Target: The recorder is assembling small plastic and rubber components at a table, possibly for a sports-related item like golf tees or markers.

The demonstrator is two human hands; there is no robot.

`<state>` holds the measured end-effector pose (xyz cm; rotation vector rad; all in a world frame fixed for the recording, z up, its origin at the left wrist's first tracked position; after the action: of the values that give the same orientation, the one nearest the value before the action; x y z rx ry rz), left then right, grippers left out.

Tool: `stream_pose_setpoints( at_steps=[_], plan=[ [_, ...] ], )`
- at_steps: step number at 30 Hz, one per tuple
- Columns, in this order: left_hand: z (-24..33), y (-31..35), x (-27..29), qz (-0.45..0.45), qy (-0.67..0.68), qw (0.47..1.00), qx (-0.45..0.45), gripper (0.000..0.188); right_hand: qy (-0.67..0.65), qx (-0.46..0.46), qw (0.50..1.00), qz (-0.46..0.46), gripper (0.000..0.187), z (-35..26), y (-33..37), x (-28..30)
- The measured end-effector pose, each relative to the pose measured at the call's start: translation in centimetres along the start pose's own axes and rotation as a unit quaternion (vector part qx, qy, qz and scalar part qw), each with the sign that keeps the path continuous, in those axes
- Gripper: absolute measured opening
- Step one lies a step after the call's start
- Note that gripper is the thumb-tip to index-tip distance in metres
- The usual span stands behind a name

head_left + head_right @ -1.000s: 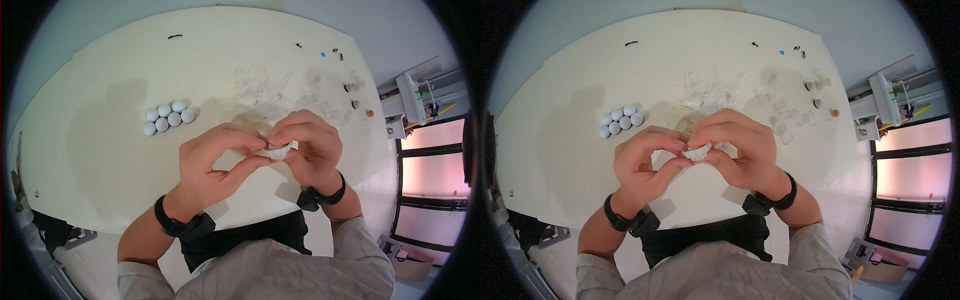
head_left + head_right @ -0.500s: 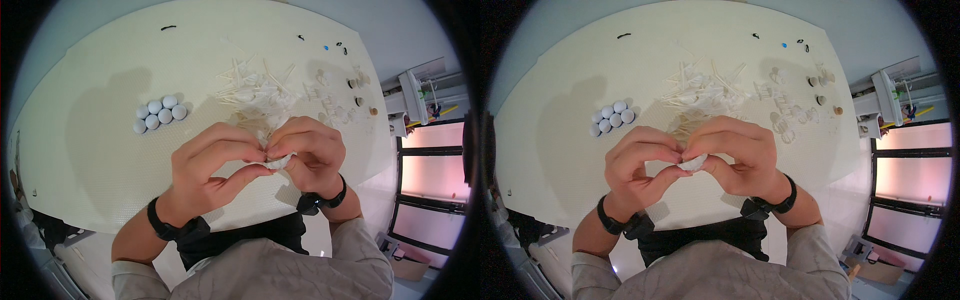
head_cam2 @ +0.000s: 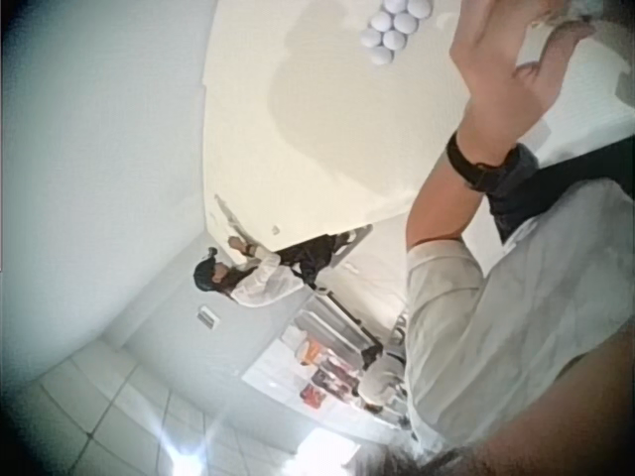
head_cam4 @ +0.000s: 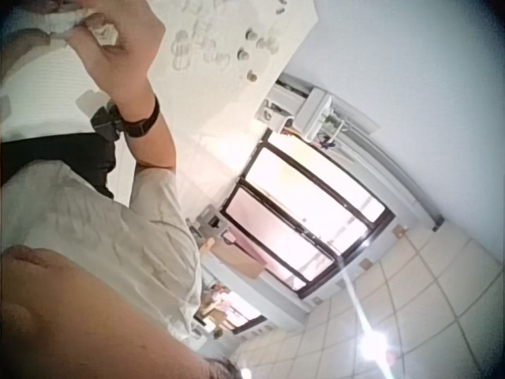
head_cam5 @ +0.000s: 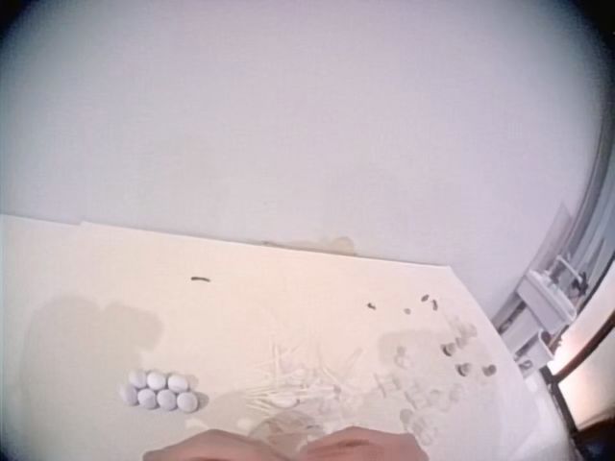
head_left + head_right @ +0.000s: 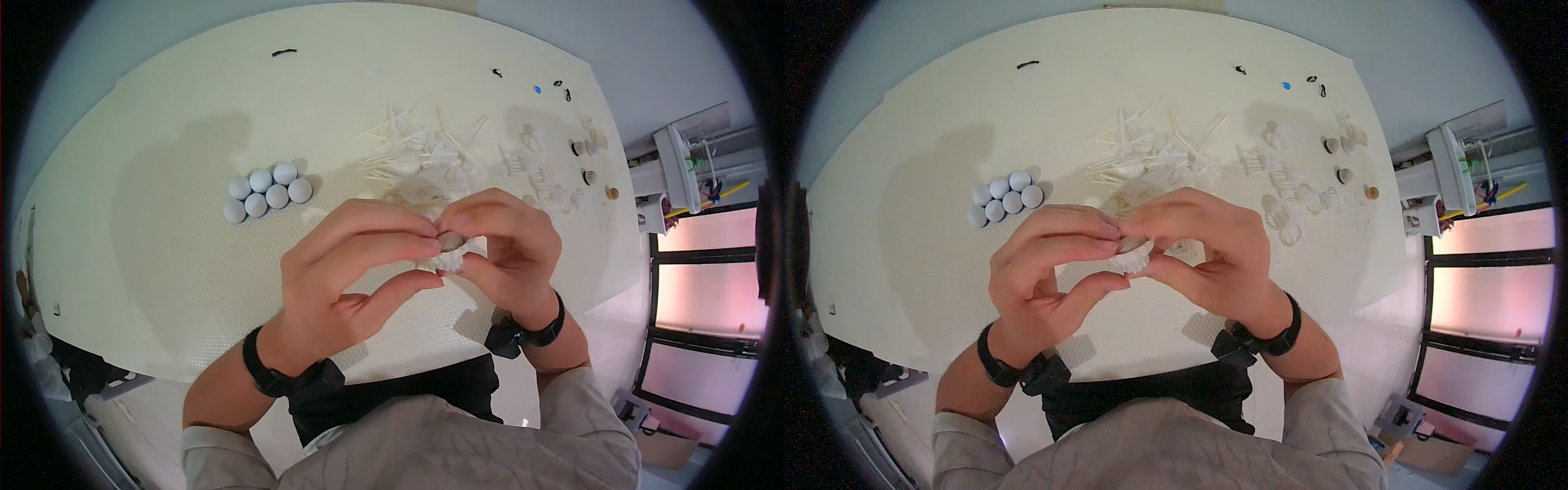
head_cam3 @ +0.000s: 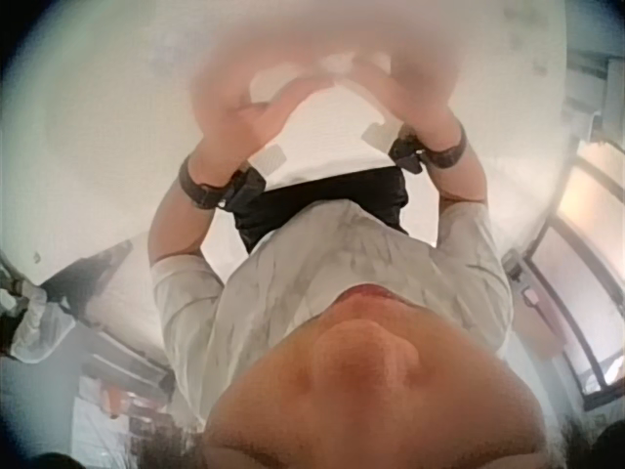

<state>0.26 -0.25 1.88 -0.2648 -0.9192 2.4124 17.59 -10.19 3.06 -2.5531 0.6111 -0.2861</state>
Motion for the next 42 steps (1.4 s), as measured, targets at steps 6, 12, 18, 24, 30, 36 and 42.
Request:
stream_pose_setpoints(
  at_steps=[6,12,18,24,30,36,42],
  plan=[
    [0.3,-0.3,-0.1,0.016,-0.018,1.0,0.018,0.032,-0.018,0.029,0.998,-0.044,0.037,0.5,-0.5,0.5],
    [0.0,-0.3,0.2,0.031,-0.043,0.999,-0.008,0.028,0.033,0.047,0.998,0.004,0.035,0.1,-0.3,0.2],
    [0.2,-0.3,0.0,0.036,-0.058,0.997,-0.023,0.028,0.079,0.113,0.99,0.013,0.031,0.0,-0.3,0.4],
    [0.5,-0.2,0.1,0.043,-0.095,0.994,-0.042,0.027,0.113,0.147,0.983,0.016,0.029,-0.5,-0.2,0.5],
    [0.9,0.0,0.3,0.014,-0.111,0.991,-0.077,0.031,0.103,0.166,0.98,0.027,0.027,-0.6,0.1,0.4],
    [0.8,0.2,0.0,0.031,-0.118,0.989,-0.079,0.027,0.132,0.204,0.97,0.026,0.024,-0.6,0.3,0.5],
    [0.5,0.4,0.0,0.038,-0.113,0.989,-0.087,0.027,0.12,0.222,0.967,0.018,0.025,-0.6,0.1,0.4]
  ],
)
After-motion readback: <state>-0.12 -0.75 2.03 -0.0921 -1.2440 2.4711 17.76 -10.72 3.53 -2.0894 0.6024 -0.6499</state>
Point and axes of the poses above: each hand's wrist, its own y-axis away from the middle knuckle, its own x-axis out of the back of the hand, z = x × y, the point moved 2 cm from there along -y, towards the middle knuckle, and after that the axes turned 14 degrees about z, right-handed, at the moved point
